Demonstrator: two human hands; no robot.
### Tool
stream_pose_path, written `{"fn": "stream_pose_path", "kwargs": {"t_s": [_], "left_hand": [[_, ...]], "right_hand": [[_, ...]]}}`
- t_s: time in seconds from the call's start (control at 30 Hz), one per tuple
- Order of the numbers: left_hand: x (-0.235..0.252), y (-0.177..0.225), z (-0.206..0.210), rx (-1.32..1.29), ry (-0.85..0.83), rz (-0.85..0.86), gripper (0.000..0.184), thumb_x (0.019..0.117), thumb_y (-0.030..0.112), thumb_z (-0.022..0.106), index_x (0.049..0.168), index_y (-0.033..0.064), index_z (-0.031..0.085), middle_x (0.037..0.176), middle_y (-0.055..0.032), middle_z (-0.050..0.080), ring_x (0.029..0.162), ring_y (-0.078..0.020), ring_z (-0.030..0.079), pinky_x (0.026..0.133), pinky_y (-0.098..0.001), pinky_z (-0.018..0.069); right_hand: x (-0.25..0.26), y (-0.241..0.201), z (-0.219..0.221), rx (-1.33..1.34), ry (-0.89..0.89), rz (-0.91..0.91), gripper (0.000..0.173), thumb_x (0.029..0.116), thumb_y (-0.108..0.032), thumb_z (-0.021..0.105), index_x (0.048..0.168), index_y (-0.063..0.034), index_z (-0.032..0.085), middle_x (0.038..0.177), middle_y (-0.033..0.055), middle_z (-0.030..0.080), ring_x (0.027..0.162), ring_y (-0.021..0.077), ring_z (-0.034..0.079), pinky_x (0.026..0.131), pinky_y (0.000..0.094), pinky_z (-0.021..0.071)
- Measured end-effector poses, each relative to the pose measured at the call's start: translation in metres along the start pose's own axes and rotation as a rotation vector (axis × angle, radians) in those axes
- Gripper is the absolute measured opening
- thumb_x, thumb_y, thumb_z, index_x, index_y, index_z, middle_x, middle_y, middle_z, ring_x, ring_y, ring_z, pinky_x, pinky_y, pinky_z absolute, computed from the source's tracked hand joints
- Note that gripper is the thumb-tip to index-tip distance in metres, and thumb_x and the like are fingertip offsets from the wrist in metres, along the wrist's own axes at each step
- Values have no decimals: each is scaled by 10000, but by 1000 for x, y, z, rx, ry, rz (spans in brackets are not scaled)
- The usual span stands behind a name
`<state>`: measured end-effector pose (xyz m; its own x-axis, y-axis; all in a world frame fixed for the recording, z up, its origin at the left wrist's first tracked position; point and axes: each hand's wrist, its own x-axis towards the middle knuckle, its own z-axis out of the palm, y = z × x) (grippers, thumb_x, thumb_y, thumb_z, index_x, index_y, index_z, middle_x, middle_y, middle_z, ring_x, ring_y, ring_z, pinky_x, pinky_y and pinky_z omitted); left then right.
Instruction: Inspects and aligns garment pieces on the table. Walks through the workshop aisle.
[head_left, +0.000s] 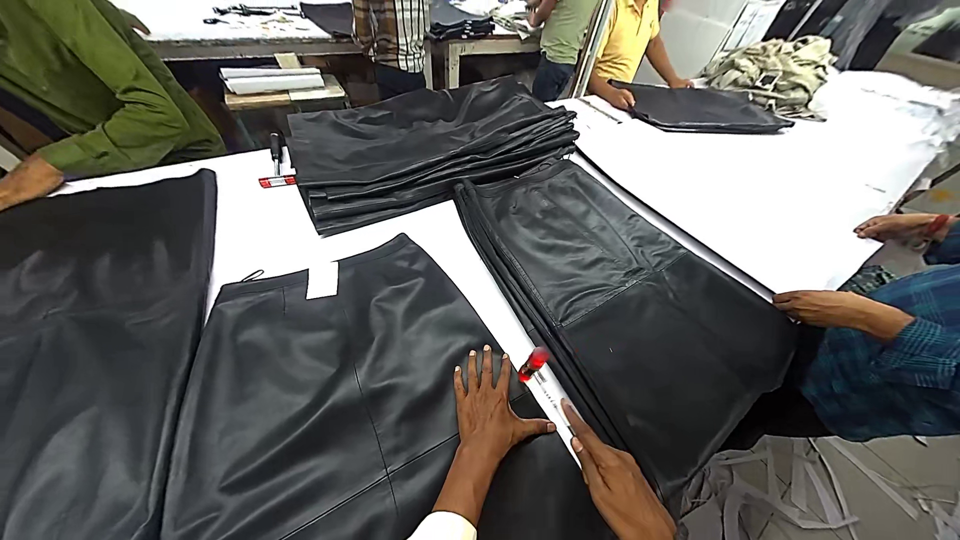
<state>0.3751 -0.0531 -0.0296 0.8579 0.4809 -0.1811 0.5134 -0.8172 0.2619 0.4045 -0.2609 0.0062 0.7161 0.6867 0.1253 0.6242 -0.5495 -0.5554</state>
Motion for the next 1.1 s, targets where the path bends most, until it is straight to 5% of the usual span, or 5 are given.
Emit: {"fn": "stream_pose_path", "kwargs": {"t_s": [0.1,0.27,0.6,0.7,1.1], "left_hand": [[0,1,-4,-3,-61,-24,1435,495,1078,446,1649,252,229,1737,-81,34,1595,-337,-16,1240,-621,-10],[1,2,-4,-17,-64,-25,1471,491,1070,473,1653,206,211,1737,-79,34,1595,-334,-5,1243,-623,-10],[1,2,-6,-10,-80,-41,1476,489,1065,486,1656,210,191,1738,-64,28,1596,-327,-14,1244,-610,-11],[-1,4,-3,2,-98,-34,1473,496,1064,486,1659,215,177,1739,-63,5,1596,-324,-30,1244,-613,-17],[1,3,-10,-1,-121,-48,1491,484,1065,494,1662,219,148,1739,-56,-14,1595,-313,-54,1243,-607,-25]], "right_hand": [[0,-10,1,33,143,-77,486,1110,-258,332,1524,-51,481,1157,112,743,760,122,695,729,295,588],[6,-4,4,30,-28,34,493,1101,-279,343,1564,-145,447,812,89,715,571,204,615,592,409,553],[12,-14,13,4,131,-28,492,1097,-267,350,1535,-82,475,959,86,759,669,155,684,670,335,595],[10,-4,10,-15,-138,116,514,1108,-321,316,1597,-179,387,933,134,746,747,292,715,738,494,582],[-34,1,-11,91,105,-37,506,1114,-255,333,1531,12,437,1112,149,735,665,104,633,660,279,565]]}}
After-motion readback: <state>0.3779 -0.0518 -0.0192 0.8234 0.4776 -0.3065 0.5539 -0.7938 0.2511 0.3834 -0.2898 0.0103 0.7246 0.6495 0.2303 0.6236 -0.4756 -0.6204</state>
